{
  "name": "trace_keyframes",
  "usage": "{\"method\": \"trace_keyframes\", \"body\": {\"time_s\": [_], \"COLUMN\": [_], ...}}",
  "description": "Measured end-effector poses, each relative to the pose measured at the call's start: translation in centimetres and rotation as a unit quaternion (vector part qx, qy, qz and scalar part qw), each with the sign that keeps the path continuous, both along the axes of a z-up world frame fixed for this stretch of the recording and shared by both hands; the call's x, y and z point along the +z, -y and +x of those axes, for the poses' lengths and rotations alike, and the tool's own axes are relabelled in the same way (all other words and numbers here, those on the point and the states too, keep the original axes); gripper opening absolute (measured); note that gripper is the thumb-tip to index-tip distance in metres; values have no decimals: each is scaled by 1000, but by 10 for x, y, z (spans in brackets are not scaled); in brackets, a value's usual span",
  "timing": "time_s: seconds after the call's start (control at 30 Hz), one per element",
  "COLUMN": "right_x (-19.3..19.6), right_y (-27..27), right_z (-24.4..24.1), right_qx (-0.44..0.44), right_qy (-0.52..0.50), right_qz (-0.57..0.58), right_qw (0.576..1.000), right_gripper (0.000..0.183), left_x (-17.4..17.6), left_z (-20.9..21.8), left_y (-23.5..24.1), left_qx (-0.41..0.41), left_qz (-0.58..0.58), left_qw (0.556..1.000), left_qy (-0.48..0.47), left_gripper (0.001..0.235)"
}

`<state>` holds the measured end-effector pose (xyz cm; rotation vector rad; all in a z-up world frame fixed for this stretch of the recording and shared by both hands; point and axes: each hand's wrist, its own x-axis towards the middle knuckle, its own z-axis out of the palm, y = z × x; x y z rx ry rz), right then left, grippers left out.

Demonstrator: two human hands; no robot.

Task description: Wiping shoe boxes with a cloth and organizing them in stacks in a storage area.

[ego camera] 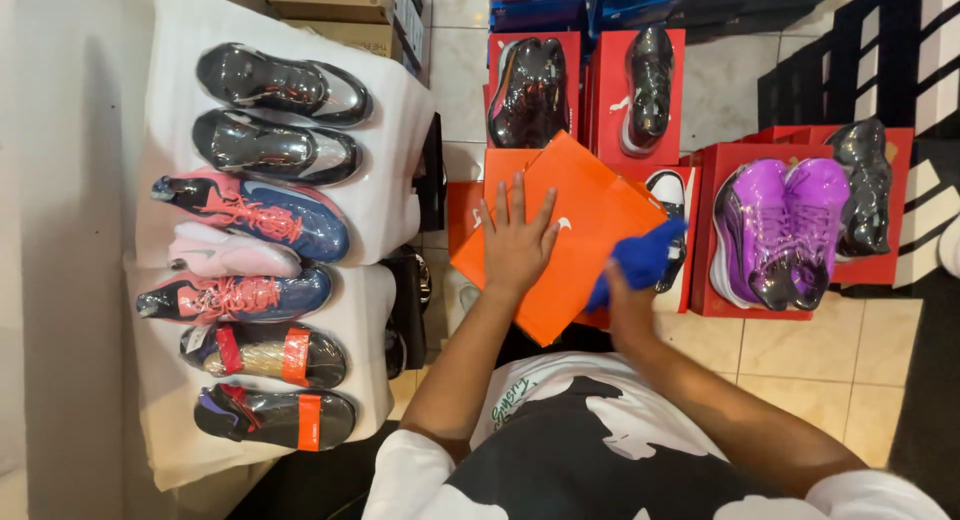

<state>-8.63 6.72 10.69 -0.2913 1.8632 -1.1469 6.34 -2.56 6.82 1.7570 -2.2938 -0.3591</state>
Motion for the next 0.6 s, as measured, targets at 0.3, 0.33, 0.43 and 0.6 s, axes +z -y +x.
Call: {"method": "trace_keyframes", "body": {"time_s": [0.3,0.33,0.43,0.6], "right_x": [-87,-77,-59,-66], "right_y": [37,46,11,-61], "right_z": [-65,-65,-27,5], "right_qx": [-1,-6,27,113], "right_qy": [-80,-79,-59,77], "right_qz": [-79,-80,-65,177], "right_qw": [994,994,996,975], "right_gripper": [61,60,62,86], "left_x": [-17,-19,-26,-19], "left_z": [-4,-6,-6,-11], "left_y": [-7,-8,-6,-4], "left_qx": [28,32,43,66], "left_qz": [-41,-52,-73,-78], "left_qw": [999,998,996,994], "left_qy": [4,-5,-18,-27], "left_gripper": [51,51,51,52]}}
